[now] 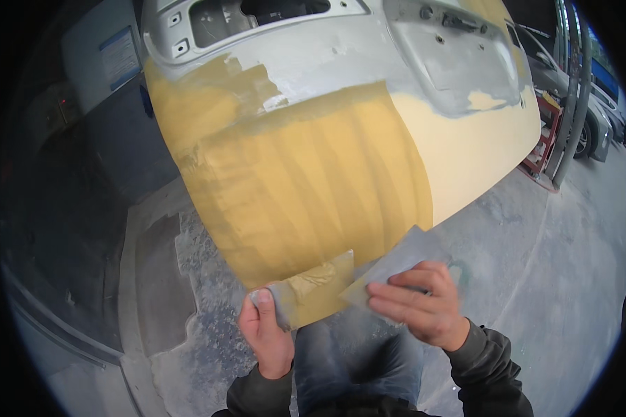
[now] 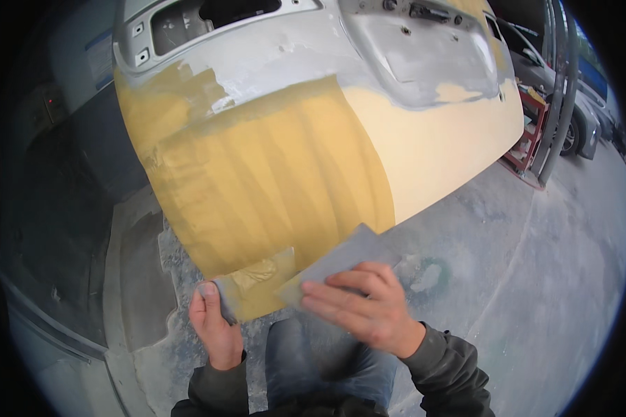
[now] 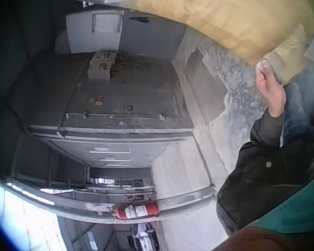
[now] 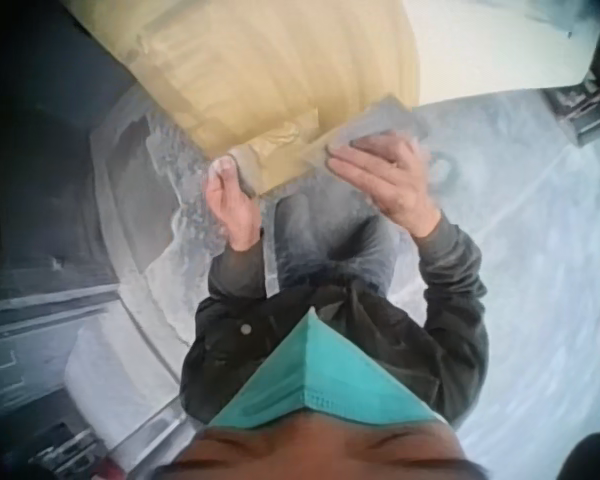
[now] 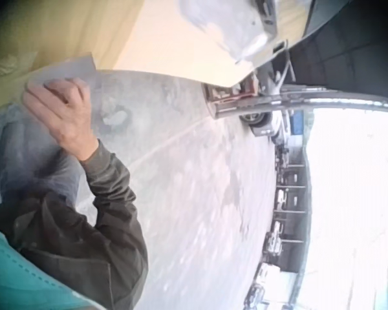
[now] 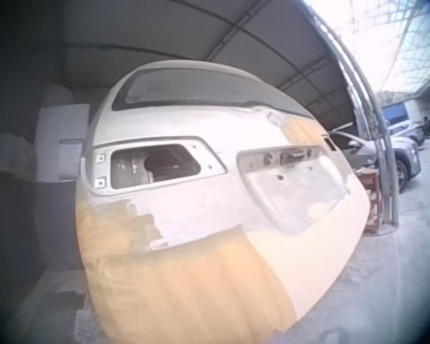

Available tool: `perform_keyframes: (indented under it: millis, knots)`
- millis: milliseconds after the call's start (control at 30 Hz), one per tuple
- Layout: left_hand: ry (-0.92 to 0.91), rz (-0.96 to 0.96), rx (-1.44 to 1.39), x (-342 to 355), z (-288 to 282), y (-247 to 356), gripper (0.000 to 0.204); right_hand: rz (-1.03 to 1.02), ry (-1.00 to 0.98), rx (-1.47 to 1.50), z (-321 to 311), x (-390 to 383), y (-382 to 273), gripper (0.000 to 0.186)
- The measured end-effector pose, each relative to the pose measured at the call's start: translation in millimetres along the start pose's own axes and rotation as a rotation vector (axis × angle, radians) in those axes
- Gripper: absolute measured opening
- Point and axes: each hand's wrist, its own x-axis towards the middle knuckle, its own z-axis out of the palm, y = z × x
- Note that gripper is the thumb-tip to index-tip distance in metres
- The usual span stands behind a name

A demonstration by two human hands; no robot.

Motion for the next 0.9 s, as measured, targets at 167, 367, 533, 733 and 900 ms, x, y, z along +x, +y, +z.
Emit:
perform_keyframes:
  millis: [167, 367, 533, 733, 900]
  knots:
    - [-0.017, 0.041, -0.005, 3, -1, 1, 0.027, -0.143, -0.059, 0.050, 12, 31, -3, 0.038]
    - [0.211, 0.122, -0.127, 28, -21, 7, 0.031, -0.224, -0.171, 0.016, 13, 44, 11, 0.041]
    - [0.275, 0.217, -0.079, 27, -47, 25, 0.030, -0.097, 0.107, -0.033, 10, 138, 80, 0.045]
    - [0.341, 0.185, 0.087, 23, -72, 42, 0.034, -0.146, 0.253, -0.208, 46, 252, 121, 0.040]
    - [0.356, 0.094, 0.242, 27, -96, 33, 0.045, -0.136, 0.296, -0.199, 57, 279, 127, 0.035]
